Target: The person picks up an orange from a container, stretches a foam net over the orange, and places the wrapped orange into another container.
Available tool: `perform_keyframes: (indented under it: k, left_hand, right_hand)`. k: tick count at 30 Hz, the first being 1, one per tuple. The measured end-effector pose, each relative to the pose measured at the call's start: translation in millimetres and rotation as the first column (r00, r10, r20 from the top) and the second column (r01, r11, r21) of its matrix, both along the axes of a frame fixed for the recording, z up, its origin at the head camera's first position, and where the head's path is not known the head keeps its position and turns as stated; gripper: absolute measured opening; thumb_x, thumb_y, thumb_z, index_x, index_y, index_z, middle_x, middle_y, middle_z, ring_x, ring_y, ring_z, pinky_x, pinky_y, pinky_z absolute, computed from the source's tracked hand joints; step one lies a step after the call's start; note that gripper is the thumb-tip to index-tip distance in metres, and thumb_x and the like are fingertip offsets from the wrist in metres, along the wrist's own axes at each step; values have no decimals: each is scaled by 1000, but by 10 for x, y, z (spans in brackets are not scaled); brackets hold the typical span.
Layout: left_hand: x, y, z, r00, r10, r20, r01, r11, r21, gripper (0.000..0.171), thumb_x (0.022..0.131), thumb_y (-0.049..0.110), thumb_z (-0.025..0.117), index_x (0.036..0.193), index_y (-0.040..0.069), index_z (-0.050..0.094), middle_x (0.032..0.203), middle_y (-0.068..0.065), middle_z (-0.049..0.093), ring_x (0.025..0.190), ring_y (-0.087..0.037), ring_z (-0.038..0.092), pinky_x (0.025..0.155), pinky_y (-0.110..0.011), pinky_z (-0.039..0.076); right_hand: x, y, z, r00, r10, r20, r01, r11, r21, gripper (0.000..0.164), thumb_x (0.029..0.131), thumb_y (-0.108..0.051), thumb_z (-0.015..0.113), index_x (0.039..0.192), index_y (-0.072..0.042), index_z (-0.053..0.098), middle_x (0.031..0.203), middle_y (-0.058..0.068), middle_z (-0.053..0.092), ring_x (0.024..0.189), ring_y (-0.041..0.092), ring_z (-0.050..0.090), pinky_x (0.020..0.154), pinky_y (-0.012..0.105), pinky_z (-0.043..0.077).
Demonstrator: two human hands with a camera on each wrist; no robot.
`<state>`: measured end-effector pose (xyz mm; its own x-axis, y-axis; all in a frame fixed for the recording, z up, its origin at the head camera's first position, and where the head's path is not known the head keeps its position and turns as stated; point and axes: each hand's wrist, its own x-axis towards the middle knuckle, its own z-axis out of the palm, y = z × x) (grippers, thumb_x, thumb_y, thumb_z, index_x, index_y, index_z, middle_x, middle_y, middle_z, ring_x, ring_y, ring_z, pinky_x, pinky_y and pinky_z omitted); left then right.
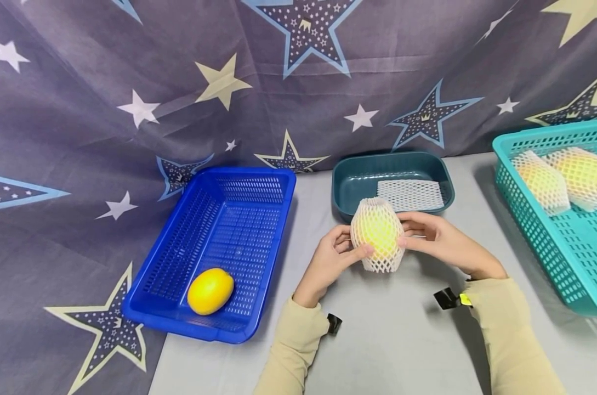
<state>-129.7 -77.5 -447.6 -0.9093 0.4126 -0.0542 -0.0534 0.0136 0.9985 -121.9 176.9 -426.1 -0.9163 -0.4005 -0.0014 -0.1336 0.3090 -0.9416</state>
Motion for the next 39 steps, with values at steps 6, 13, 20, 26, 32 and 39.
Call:
perform_keyframes:
  k: [6,13,20,26,32,39]
  left_hand:
    - [9,27,42,998,3,60,-7,997,75,52,90,15,74,133,-1,51,120,-16,65,107,-22,68,90,-30,56]
    - [27,52,88,997,14,69,-19,997,73,53,89,15,75,134,0,52,121,-17,65,107,-21,68,89,-31,56]
    - [59,98,104,998,46,42,-47,998,45,53,87,15,77,134,2,54,120,-14,65,103,-19,67,86,-28,56]
    - [87,132,105,998,61,16,-61,998,23,52,87,18,77,133,4,56,120,-12,65,102,-17,67,84,-27,56]
    - [92,194,147,997,76,-3,-76,997,13,52,86,21,78,132,7,57,120,-9,65,104,-18,67,85,-29,56]
    - [82,393,276,998,58,-41,-56,998,33,53,86,23,78,132,8,57,119,-6,64,105,-16,66,83,-29,56]
  right_hand:
    - [-6,-7,24,999,-34,4,34,998,45,45,98,-27,65,138,-11,55,131,6,61,113,11,60,88,22,53]
    - [9,-30,51,999,-34,29,35,999,-12,46,98,-24,64,138,-5,52,133,12,60,114,8,61,90,20,52]
    - [51,-61,93,999,-36,33,37,998,-45,52,97,-20,65,142,-4,45,135,13,55,119,15,58,91,20,51]
    - [64,-122,114,996,-74,40,73,997,4,56,94,-28,70,141,-8,46,131,11,58,121,27,57,89,22,51]
    - [86,-109,189,995,-103,10,102,994,37,56,94,-29,70,140,-7,47,130,10,59,122,29,57,94,31,50]
    - [163,48,359,988,-148,-37,151,986,74,57,95,-32,68,142,-10,46,131,7,58,121,26,57,94,28,49]
